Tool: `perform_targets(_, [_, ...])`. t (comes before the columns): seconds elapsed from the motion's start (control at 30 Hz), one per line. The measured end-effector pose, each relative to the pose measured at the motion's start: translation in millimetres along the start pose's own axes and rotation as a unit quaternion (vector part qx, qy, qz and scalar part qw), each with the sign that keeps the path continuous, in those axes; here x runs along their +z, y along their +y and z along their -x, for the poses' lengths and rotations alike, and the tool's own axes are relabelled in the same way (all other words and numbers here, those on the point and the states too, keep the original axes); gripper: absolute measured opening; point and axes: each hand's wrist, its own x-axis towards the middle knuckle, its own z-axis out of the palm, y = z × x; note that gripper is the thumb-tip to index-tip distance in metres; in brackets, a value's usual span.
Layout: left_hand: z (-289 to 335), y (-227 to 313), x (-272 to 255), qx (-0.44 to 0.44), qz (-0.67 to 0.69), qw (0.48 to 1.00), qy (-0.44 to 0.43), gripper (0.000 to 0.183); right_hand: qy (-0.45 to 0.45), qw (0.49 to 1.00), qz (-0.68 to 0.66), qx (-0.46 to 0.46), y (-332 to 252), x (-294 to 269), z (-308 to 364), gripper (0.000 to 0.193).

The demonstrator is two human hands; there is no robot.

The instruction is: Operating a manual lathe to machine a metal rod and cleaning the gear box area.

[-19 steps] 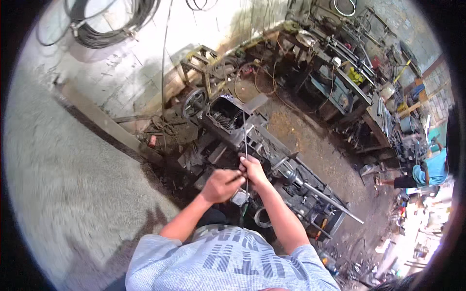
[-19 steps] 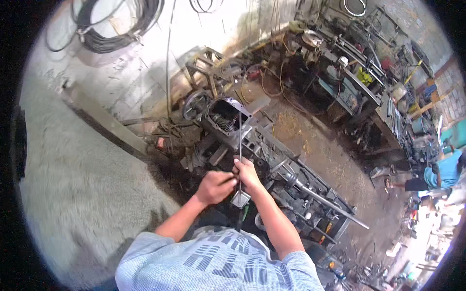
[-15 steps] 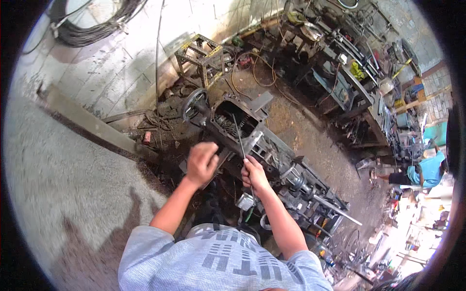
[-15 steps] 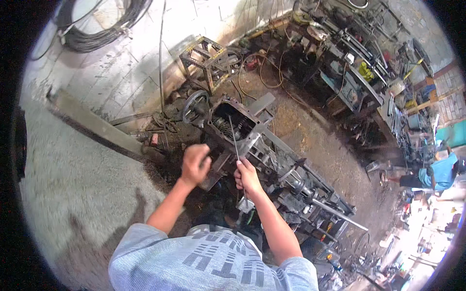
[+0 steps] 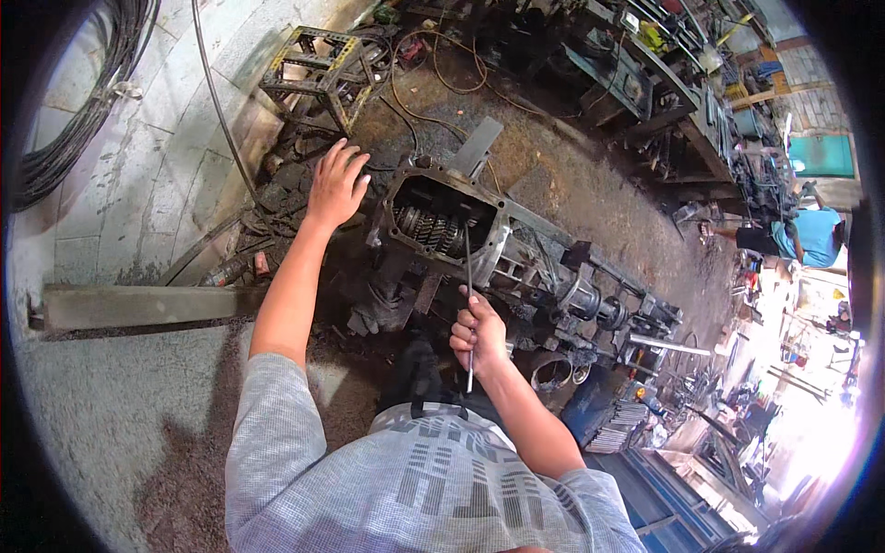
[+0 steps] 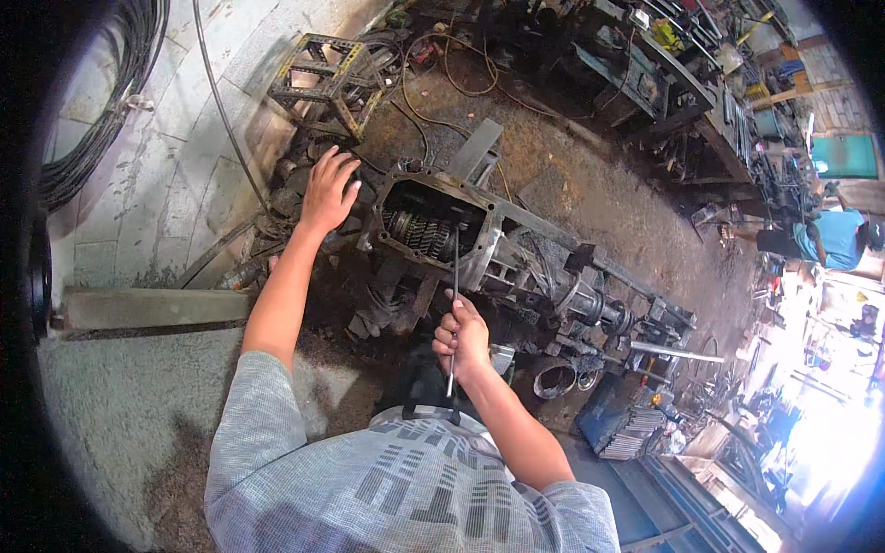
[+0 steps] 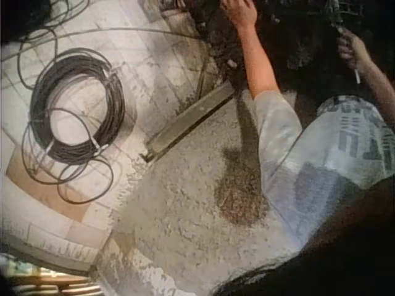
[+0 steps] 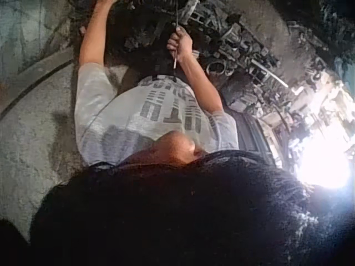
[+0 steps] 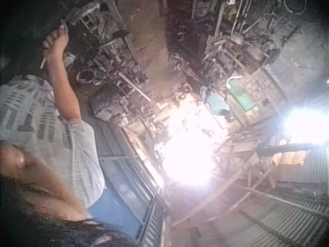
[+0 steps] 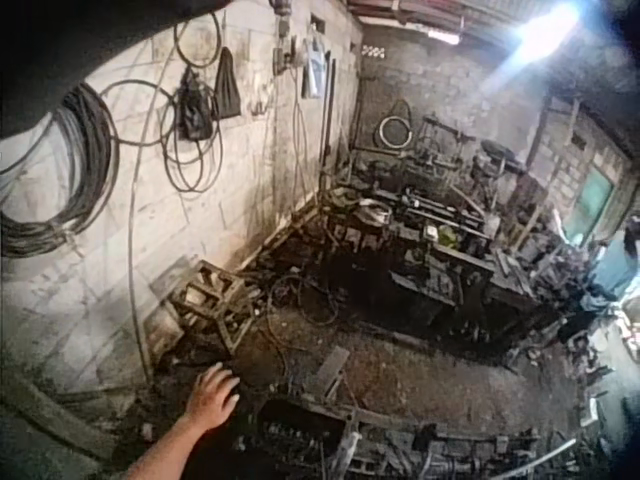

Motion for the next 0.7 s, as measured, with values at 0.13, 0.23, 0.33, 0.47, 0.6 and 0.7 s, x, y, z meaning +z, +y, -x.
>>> perform_targets(0.13, [7,-4,8,0.000,0.021,0.999,0.025,0.036,0.025,0.999,-0.015,-0.020,7,14,6,0.024])
perform_targets(0.23, [7,0,7,0.026,0.010,1.000,-0.003,0.037,0.036,0.993,0.111,-0.007,-9,6,14,0.027])
perform_targets(0.33, [1,5,6,0.020,0.012,1.000,-0.013,0.036,0.039,0.857,0.485,-0.170,-27,-42,18,0.029])
perform_targets(0.47, [6,-2,2,0.006,-0.008,0.999,-0.040,0.035,0.137,0.462,0.818,-0.313,-74,-20,71,0.024])
perform_targets(0.6, [1,3,2,0.014,0.002,0.999,-0.042,0.034,0.129,0.252,0.897,-0.338,-102,21,97,0.024])
perform_targets(0.7, [0,3,3,0.017,0.008,0.999,-0.037,0.035,0.113,0.198,0.920,-0.320,-112,62,87,0.011])
